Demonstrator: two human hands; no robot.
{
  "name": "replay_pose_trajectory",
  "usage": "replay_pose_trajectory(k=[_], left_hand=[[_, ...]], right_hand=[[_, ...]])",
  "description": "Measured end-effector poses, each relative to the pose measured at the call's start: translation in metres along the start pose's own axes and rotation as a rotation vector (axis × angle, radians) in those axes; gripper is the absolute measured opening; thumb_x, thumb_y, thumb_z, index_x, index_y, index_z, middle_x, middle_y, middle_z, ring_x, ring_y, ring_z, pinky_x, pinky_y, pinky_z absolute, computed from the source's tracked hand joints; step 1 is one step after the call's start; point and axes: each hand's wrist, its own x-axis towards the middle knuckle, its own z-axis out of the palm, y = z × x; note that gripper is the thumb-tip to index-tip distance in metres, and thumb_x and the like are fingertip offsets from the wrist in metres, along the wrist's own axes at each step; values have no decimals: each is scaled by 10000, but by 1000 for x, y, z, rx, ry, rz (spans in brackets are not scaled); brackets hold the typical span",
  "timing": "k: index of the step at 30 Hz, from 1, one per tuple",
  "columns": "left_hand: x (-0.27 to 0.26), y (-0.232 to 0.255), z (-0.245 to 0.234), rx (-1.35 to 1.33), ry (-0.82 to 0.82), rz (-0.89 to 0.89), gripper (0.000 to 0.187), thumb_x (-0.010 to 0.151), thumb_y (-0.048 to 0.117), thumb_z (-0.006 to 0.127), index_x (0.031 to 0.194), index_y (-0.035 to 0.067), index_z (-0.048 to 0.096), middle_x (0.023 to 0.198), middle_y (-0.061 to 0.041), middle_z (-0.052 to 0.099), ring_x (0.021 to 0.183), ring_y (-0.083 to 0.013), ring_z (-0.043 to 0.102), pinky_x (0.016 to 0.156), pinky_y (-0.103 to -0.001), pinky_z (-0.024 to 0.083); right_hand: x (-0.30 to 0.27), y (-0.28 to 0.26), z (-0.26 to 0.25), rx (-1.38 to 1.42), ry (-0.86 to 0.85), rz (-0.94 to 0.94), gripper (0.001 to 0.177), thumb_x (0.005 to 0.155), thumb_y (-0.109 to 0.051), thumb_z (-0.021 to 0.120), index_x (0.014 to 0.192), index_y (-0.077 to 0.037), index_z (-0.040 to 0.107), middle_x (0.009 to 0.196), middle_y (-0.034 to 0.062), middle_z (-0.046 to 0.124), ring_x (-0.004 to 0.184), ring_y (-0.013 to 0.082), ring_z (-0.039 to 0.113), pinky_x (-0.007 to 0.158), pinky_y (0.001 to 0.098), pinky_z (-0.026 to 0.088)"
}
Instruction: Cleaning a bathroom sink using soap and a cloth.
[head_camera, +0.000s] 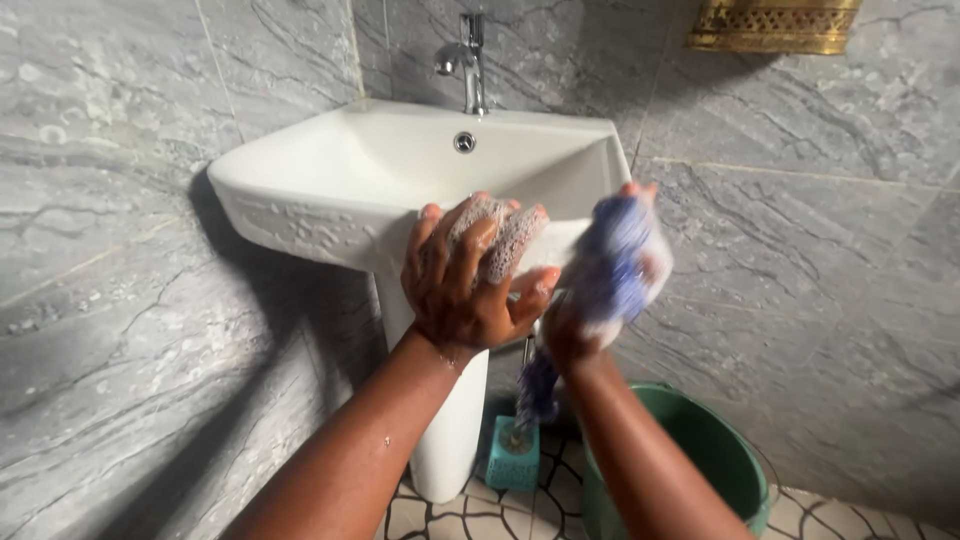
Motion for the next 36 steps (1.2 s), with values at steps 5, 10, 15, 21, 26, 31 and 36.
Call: replay_pose_trajectory(k=[5,10,15,21,26,31,36], left_hand=[[0,6,0,50,4,-32,434,1066,487,581,1307,147,704,1279,-71,651,1279,-316,604,1186,-546,325],[5,16,0,66,-11,-77,382,1067,446,582,1284,162,719,1249,-59,647,1260,-303,611,1177,-558,340],[8,11,-4,6,-104,-43,408,1081,438,562,1309,132,704,1292,-86,639,1305,-330,599,1201,-587,346],[11,11,-9,43,-136,0,404,1108,416,567,1376,142,697,1293,-90,640,1307,-334,591,1188,-579,345],[1,-6,-17,79,-256,138,525,1097,481,554,1463,117,649,1439,-97,621,1406,-326,523,1209,-554,334],[5,-13,-10,170,-252,215,677,1063,685,622,1506,172,615,1384,-83,579,1384,-298,485,1201,-553,361],[5,-15,-7,235,-253,252,759,956,734,746,1444,160,653,1294,-111,559,1192,-289,552,1085,-532,429]], right_hand=[[-6,-13,1,-537,-45,-114,606,1106,-427,455,1545,-9,431,1555,129,500,1512,254,435,1329,429,215],[-20,-15,5,-506,6,-41,655,1132,-490,462,1589,-24,412,1611,159,464,1516,261,414,1295,395,290],[-11,-7,1,-343,37,-40,759,1073,-546,582,1583,-18,388,1624,175,451,1514,278,440,1282,411,324],[-24,23,-13,-554,-67,47,730,1055,-525,444,1542,11,356,1644,197,372,1535,301,341,1329,450,243],[-7,4,-4,-123,18,108,639,1104,-456,521,1528,-5,362,1660,188,349,1548,289,329,1332,462,234],[-10,20,-28,194,66,167,768,1037,-458,688,1585,-10,390,1675,228,347,1546,303,356,1297,492,259],[7,5,-16,134,25,61,813,926,-618,723,1454,-80,419,1665,159,359,1559,231,386,1350,423,317]])
